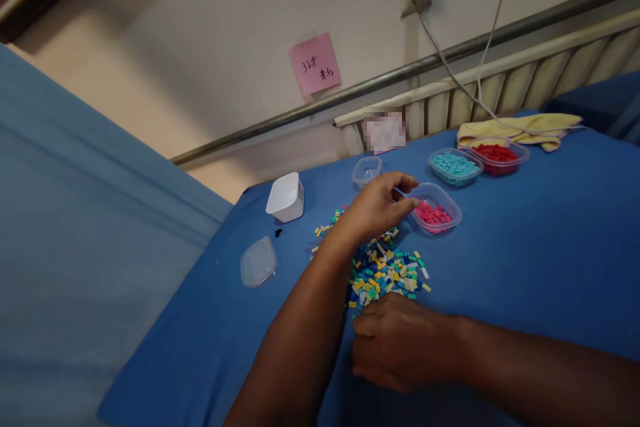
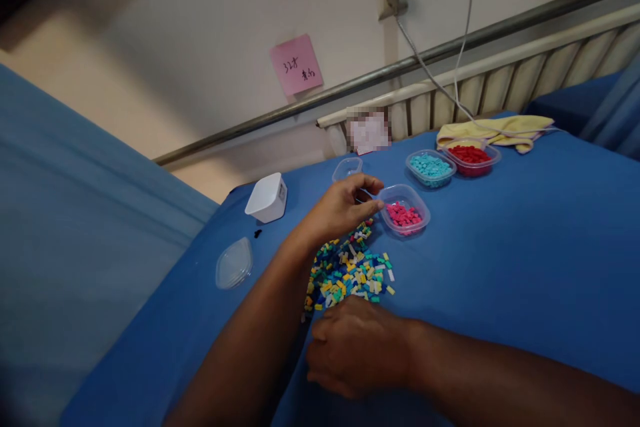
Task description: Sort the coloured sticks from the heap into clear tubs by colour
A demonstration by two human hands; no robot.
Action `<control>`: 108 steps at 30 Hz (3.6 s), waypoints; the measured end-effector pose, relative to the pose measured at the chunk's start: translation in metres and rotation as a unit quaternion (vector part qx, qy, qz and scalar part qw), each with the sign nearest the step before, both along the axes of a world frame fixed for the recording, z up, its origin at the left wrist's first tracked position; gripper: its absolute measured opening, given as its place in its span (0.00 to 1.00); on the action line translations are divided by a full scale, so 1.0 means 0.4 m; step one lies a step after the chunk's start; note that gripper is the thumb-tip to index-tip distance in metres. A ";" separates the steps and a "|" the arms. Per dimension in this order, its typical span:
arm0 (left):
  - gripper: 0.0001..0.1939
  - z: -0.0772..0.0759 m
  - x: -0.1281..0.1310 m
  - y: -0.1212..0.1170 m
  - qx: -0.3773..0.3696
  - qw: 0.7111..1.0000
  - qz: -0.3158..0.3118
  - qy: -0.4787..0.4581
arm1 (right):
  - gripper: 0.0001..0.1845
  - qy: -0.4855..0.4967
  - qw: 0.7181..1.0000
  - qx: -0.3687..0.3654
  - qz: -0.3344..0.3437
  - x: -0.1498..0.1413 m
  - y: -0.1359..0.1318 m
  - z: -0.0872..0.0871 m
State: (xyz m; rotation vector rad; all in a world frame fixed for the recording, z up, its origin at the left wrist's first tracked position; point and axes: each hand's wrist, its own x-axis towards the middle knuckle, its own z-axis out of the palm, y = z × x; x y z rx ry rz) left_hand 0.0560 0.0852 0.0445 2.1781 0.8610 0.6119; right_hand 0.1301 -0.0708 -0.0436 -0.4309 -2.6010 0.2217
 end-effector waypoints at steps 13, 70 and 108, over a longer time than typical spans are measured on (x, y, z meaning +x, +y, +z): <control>0.10 -0.079 -0.007 0.004 0.159 0.907 0.075 0.383 | 0.18 -0.008 1.000 -0.016 0.001 -0.006 0.002 -0.002; 0.08 -0.027 -0.090 -0.017 0.104 0.904 -0.012 0.414 | 0.16 0.039 0.999 -0.015 0.007 -0.001 0.011 -0.013; 0.10 -0.030 -0.063 0.040 0.158 0.883 0.062 0.437 | 0.15 0.009 1.000 -0.023 0.007 -0.003 0.016 0.000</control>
